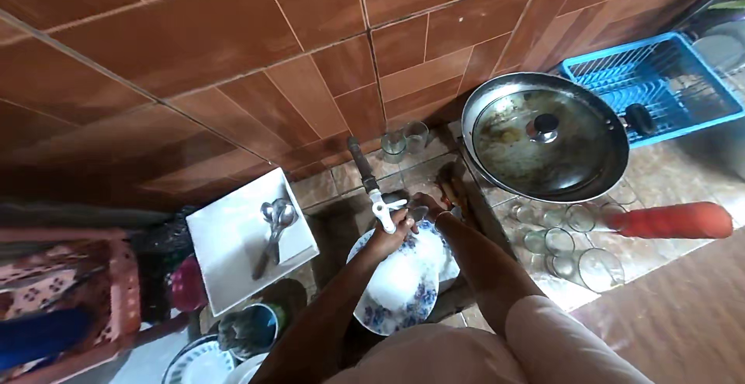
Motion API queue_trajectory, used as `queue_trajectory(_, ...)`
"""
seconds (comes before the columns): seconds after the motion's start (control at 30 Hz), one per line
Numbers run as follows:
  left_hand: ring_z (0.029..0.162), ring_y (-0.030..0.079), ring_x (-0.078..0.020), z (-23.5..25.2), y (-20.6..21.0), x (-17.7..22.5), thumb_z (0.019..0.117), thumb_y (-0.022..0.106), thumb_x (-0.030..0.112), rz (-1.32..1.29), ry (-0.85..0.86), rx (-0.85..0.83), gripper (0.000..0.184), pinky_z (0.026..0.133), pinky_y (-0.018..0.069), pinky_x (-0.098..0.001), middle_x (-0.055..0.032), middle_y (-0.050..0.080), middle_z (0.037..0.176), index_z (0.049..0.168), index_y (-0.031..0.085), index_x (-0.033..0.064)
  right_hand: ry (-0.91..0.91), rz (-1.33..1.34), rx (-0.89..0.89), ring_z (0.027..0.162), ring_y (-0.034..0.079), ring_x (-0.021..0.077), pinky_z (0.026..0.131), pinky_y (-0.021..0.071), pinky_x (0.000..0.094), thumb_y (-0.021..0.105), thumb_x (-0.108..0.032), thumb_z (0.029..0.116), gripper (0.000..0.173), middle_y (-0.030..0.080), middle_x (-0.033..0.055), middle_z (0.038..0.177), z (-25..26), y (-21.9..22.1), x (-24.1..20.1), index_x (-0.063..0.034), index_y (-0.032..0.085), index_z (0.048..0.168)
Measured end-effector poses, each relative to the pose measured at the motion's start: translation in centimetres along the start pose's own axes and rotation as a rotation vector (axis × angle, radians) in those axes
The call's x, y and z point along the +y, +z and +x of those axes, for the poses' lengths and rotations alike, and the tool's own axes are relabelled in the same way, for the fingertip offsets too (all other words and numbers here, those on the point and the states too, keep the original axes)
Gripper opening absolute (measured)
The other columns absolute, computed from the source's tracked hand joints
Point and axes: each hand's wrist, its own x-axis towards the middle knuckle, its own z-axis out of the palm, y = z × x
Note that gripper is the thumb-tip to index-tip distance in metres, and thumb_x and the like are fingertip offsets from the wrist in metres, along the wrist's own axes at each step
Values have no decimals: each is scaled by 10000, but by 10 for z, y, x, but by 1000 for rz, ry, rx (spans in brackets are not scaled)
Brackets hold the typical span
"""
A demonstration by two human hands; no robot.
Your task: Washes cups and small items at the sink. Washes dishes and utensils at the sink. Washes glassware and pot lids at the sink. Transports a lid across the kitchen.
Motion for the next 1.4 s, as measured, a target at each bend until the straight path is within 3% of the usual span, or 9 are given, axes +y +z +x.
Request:
queue_trajectory(0.17, 936, 628, -50, -10, -10, -1, 1037, 459, 68, 6, 47, 10, 431, 794, 515, -231, -33, 675, 1244, 1459, 526, 120, 48, 339, 119, 1029, 680, 326, 907, 563, 490, 607, -228, 1035, 393, 649, 238, 1240, 17, -21, 22, 2, 576, 1352)
queue_trajectory(0.33, 733, 596, -54, -15, -12, -9, 1046, 443, 70, -79, -57, 49, 392, 585, 462, -225, -3, 718, 1127, 1414, 561, 138, -132, 544, 239, 1050, 666, 310, 873, 567, 485, 591, -253, 1055, 426, 598, 194, 1349, -32, -65, -8, -71, 492, 1428)
queue_trajectory(0.43, 597, 526, -72, -18, -4, -23, 1072, 477, 114, -229, -247, 190, 281, 534, 459, -238, -25, 687, 981, 1340, 552, 81, -312, 458, 347, 745, 649, 249, 637, 566, 428, 636, -308, 1032, 316, 667, 146, 1048, -75, -71, -15, -127, 577, 1284)
queue_trajectory(0.7, 738, 628, -139, -13, 35, -48, 1048, 569, 165, -888, -227, 463, 320, 656, 549, -277, -89, 656, 999, 1336, 471, 65, -269, 1082, 332, 883, 711, 264, 787, 639, 439, 584, 37, 971, 269, 664, 178, 1069, -156, 19, 9, 87, 549, 1232)
queue_trajectory(0.83, 973, 661, -219, -21, 48, -44, 1067, 507, 116, -861, -278, 589, 311, 837, 569, -397, -155, 653, 1146, 1359, 479, 14, -179, 965, 87, 841, 717, 225, 795, 629, 403, 604, -14, 985, 320, 693, 161, 1017, -198, 79, 35, 82, 561, 1287)
queue_trajectory(0.93, 814, 689, -234, -25, 46, -34, 1102, 400, 126, -855, -254, 520, 280, 709, 601, -385, -164, 663, 1014, 1365, 411, 32, -215, 790, -9, 869, 714, 196, 823, 620, 379, 615, -105, 1008, 302, 698, 140, 1031, -209, 90, 47, 59, 597, 1261)
queue_trajectory(1.13, 566, 597, -142, -22, 34, 0, 1080, 531, 262, -389, -274, 392, 384, 509, 512, -268, -116, 681, 912, 1346, 462, -6, 37, 147, 293, 1219, 629, 345, 1074, 490, 507, 563, -295, 1048, 453, 615, 226, 1360, -151, 25, 90, -2, 578, 1393)
queue_trajectory(1.23, 686, 610, -111, -18, 24, 4, 1049, 562, 145, -93, -267, 353, 306, 655, 524, -275, -93, 686, 991, 1290, 521, -39, 293, -22, 273, 1289, 588, 410, 1084, 451, 601, 485, -440, 1065, 592, 606, 247, 1383, -117, -1, 93, -18, 489, 1480)
queue_trajectory(1.4, 1117, 652, -305, -41, -5, 29, 1006, 560, 125, 510, -294, 201, 444, 992, 508, -505, -207, 630, 1287, 1438, 502, 34, 424, -157, 252, 1262, 616, 383, 1035, 490, 605, 520, -499, 1027, 679, 624, 224, 1365, -81, -12, 79, 1, 455, 1481)
